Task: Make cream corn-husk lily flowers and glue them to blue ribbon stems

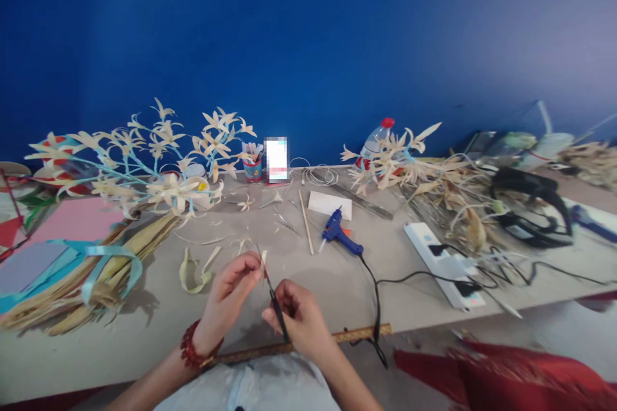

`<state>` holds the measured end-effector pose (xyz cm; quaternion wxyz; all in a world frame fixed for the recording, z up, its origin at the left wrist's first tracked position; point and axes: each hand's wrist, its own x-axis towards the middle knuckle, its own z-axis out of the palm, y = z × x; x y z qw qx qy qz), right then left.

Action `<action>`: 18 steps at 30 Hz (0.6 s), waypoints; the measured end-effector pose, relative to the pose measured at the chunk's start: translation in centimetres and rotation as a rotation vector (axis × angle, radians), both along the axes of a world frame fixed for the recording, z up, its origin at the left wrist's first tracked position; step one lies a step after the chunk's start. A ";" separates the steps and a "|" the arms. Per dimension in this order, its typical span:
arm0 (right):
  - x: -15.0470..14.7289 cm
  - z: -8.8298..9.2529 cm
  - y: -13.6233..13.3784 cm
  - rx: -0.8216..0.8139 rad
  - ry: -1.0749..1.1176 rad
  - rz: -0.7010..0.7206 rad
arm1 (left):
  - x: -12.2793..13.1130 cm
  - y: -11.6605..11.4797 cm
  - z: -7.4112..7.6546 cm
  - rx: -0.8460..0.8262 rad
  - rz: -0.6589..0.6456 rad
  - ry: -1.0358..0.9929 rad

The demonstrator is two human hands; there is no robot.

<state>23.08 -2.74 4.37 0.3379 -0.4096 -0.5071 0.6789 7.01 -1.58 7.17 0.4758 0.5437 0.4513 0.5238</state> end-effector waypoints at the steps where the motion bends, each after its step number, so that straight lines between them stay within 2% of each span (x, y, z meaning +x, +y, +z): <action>1: 0.0 0.0 0.0 -0.011 0.007 -0.004 | 0.1 0.0 0.0 -0.002 -0.006 -0.003; 18: 1.5 -1.0 0.2 0.017 -0.077 -0.059 | 0.2 0.5 0.7 -0.125 -0.094 -0.107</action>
